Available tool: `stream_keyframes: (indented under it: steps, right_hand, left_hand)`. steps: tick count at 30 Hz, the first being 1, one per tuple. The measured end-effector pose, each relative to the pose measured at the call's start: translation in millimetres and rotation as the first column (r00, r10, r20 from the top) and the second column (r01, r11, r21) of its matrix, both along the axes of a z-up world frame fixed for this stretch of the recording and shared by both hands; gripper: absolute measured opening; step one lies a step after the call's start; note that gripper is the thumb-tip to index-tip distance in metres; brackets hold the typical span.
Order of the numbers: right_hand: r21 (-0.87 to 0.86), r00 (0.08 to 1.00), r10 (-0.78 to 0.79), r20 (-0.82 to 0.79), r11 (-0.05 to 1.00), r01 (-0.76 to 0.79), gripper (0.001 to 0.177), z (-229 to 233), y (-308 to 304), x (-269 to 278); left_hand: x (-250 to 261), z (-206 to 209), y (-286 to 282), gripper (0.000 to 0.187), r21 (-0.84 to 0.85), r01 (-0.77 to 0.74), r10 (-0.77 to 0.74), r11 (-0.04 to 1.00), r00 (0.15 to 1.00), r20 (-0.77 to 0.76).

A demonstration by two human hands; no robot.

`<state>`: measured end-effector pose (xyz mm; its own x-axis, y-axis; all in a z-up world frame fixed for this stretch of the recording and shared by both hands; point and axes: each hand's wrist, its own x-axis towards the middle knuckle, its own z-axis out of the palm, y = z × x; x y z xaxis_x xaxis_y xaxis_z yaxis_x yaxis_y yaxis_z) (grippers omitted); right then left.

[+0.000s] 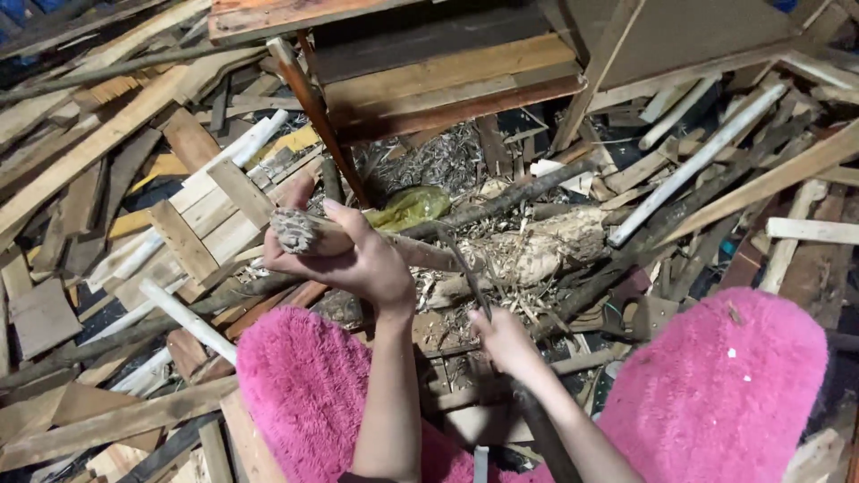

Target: Sawing a wooden branch using a hand saw in a workshop

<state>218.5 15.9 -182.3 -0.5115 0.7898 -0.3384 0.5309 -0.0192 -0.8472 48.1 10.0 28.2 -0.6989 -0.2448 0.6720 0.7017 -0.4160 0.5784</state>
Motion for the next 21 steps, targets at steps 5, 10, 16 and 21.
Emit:
stream_keyframes:
  steps: [5, 10, 16, 21]
  right_hand:
    - [0.053, 0.993, 0.115, 0.009, 0.992, -0.116, 0.040, 106, -41, -1]
    - [0.044, 0.994, 0.071, 0.083, 0.996, -0.075, 0.039, 15, -2, 0]
    - [0.097, 0.989, 0.092, 0.112, 0.990, -0.103, 0.037, 77, -30, 2]
    - [0.150, 0.995, 0.077, 0.059, 0.985, -0.085, 0.034, 22, -4, 6]
  left_hand:
    - [-5, -2, 1, 0.051, 0.046, 0.014, -0.016, 0.999, 0.998, 0.055]
    - [-13, -10, 9, 0.056, 0.057, -0.022, 0.013, 0.998, 0.990, 0.143]
    - [3, 1, 15, 0.067, 0.041, -0.152, 0.142, 0.987, 0.972, 0.186]
    - [12, 16, -2, 0.050, -0.035, -0.136, 0.139, 0.990, 0.983, 0.117]
